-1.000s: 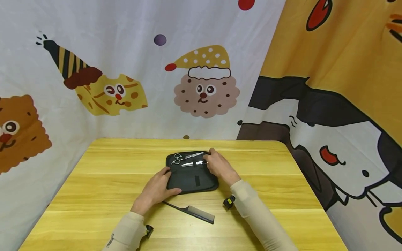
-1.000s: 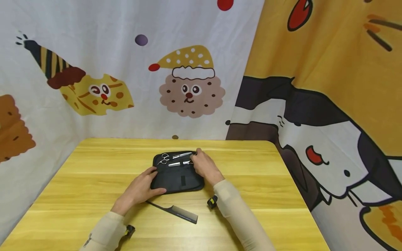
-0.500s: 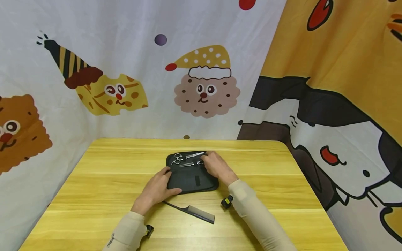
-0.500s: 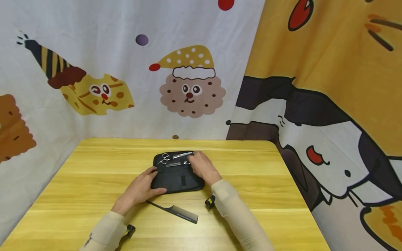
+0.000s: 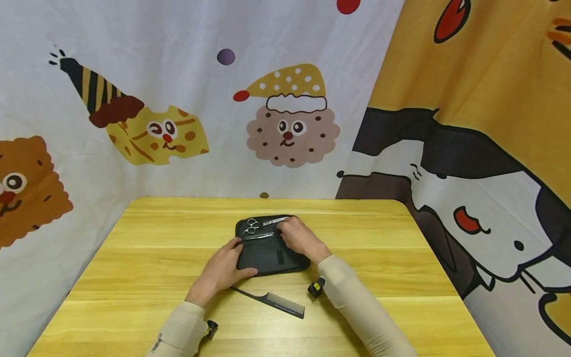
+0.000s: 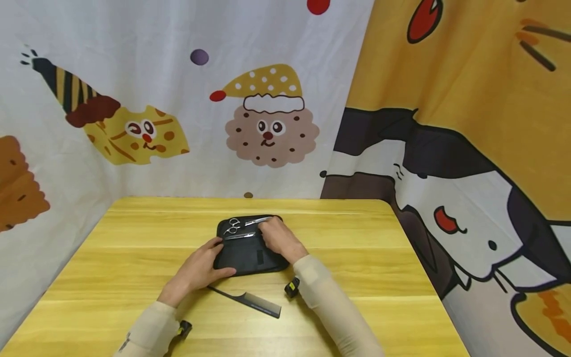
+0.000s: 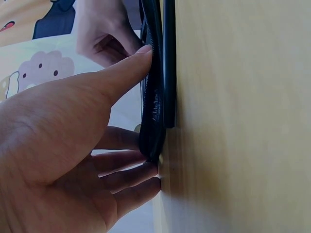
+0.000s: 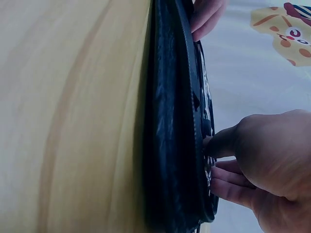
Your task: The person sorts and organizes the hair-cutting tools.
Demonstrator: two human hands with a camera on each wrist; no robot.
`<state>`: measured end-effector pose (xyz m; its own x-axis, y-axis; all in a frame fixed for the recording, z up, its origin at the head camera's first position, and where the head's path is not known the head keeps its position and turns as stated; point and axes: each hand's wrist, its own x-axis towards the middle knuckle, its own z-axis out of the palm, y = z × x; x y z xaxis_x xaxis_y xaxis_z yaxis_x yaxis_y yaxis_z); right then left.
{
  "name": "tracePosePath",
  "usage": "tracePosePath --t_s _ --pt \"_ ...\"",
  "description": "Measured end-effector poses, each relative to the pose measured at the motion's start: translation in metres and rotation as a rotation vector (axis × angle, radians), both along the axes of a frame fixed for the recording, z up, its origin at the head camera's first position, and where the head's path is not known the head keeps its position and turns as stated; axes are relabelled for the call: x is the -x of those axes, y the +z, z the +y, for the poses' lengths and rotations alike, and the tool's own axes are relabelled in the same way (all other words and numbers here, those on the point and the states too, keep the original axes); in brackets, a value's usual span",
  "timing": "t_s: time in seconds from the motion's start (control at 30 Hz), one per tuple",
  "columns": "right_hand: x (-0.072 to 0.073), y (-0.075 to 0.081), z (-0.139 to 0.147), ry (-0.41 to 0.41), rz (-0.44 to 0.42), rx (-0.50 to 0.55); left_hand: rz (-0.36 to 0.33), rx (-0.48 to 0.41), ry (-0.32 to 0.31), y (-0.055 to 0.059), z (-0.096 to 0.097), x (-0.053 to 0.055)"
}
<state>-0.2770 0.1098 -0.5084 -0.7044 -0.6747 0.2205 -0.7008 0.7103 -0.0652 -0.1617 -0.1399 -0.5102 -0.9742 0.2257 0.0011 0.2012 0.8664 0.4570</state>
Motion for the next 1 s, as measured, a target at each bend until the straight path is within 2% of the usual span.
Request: tracePosePath --t_s 0.2,0.63,0.87,0.9,1.0 --pt "-0.001 0.001 -0.003 -0.023 -0.044 0.005 0.001 0.004 0.002 -0.002 0.002 0.001" --pt "-0.009 -0.001 -0.006 -0.054 -0.050 0.043 -0.004 0.018 0.006 -0.002 0.003 0.001" --pt "-0.012 -0.001 -0.004 -0.025 -0.060 0.070 -0.004 0.015 0.007 -0.001 0.002 0.000" --pt "-0.006 -0.010 0.000 -0.011 -0.046 0.074 -0.004 0.014 0.007 -0.001 0.002 0.000" --pt "-0.007 -0.010 0.004 -0.003 -0.052 0.068 0.004 0.016 0.003 -0.001 0.002 0.001"
